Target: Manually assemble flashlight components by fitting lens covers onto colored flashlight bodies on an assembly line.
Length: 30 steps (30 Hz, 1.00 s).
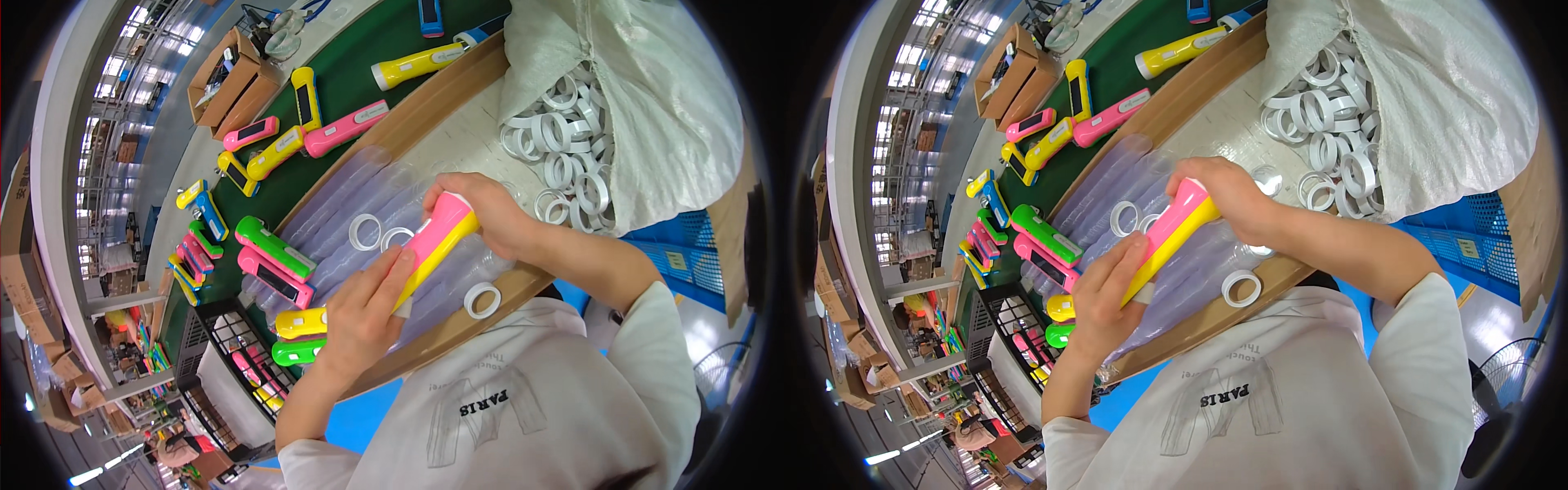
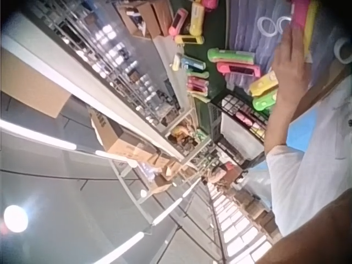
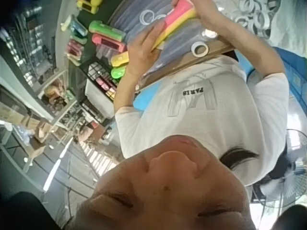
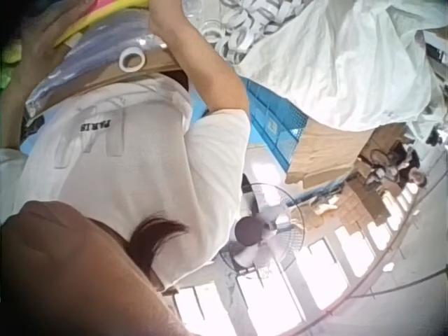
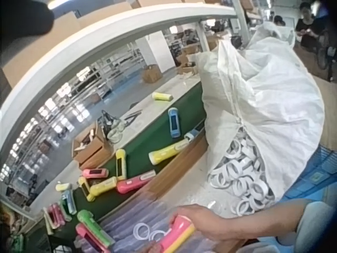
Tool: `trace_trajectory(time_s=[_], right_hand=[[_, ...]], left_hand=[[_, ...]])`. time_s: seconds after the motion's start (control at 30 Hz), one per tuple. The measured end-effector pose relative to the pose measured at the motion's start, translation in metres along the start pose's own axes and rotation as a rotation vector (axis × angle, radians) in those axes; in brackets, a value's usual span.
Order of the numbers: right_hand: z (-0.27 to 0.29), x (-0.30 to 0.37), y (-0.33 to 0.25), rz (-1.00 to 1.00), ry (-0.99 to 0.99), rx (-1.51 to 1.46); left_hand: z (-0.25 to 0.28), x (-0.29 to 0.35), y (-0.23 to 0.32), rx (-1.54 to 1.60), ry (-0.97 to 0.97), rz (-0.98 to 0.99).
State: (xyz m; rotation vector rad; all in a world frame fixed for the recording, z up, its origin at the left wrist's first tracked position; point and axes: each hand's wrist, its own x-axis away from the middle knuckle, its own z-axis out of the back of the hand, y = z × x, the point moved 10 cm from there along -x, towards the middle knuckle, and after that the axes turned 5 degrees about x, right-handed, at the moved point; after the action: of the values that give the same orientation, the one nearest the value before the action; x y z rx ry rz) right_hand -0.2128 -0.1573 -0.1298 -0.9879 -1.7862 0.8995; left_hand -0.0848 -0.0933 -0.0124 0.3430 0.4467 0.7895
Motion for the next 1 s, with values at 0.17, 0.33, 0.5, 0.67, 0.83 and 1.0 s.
trace_trajectory(time_s=[0.17, 0.33, 0.5, 0.67, 0.83, 1.0], right_hand=[[-0.017, 0.017, -0.036, 0.115, -0.145, 0.078], [-0.004, 0.031, -0.041, 0.233, -0.175, -0.239], [-0.017, 0.025, -0.026, 0.271, -0.155, -0.430], [-0.011, 0.021, -0.021, 0.298, -0.003, -0.397], [-0.030, 0.019, -0.024, 0.272, -0.137, -0.622], [-0.044, 0.032, -0.032, 0.334, -0.393, -0.890]], left_hand=[[0.007, 0.018, -0.009, 0.123, 0.160, 0.000], [-0.059, 0.050, -0.046, 1.579, 0.197, 0.854], [-0.117, 0.067, -0.025, 2.164, 0.136, 1.000], [-0.066, 0.030, -0.024, 0.580, 0.126, 0.482], [-0.119, 0.043, 0.017, 2.037, -0.034, 0.855], [-0.104, 0.043, 0.033, 1.925, -0.088, 0.787]])
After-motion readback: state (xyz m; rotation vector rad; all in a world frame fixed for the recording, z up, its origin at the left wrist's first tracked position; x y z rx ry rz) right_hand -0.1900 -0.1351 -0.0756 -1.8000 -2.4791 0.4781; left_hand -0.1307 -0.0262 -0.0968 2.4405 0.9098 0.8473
